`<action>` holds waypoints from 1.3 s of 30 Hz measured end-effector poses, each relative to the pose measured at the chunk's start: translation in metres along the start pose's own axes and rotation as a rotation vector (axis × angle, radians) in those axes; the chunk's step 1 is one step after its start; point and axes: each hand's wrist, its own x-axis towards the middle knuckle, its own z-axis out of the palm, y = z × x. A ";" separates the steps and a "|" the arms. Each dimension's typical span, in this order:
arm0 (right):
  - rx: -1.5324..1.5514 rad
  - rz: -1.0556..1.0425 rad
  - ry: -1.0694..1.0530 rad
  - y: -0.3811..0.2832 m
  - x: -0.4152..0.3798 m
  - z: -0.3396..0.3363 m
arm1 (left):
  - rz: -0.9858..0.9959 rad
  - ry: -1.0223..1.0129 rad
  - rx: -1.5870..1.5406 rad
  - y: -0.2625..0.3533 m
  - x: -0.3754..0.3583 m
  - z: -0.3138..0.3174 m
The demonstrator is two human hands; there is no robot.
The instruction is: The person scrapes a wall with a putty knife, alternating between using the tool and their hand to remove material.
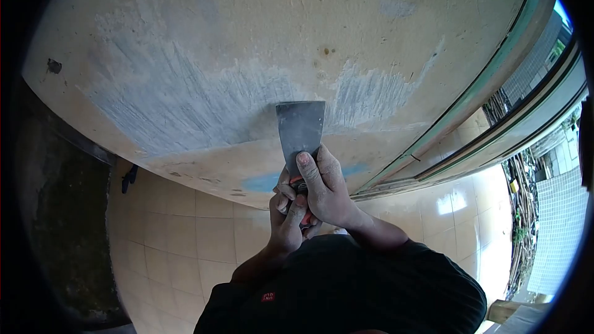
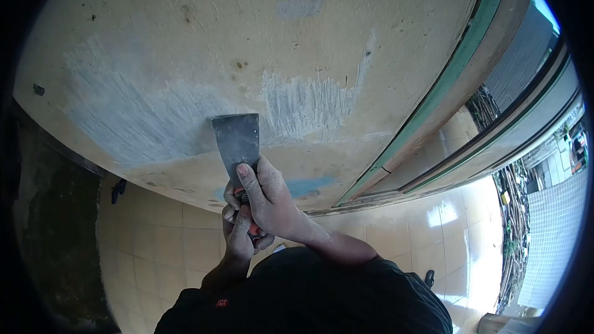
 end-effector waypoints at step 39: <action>0.156 0.093 -0.120 -0.017 0.012 -0.007 | 0.063 0.049 0.226 0.009 0.013 0.011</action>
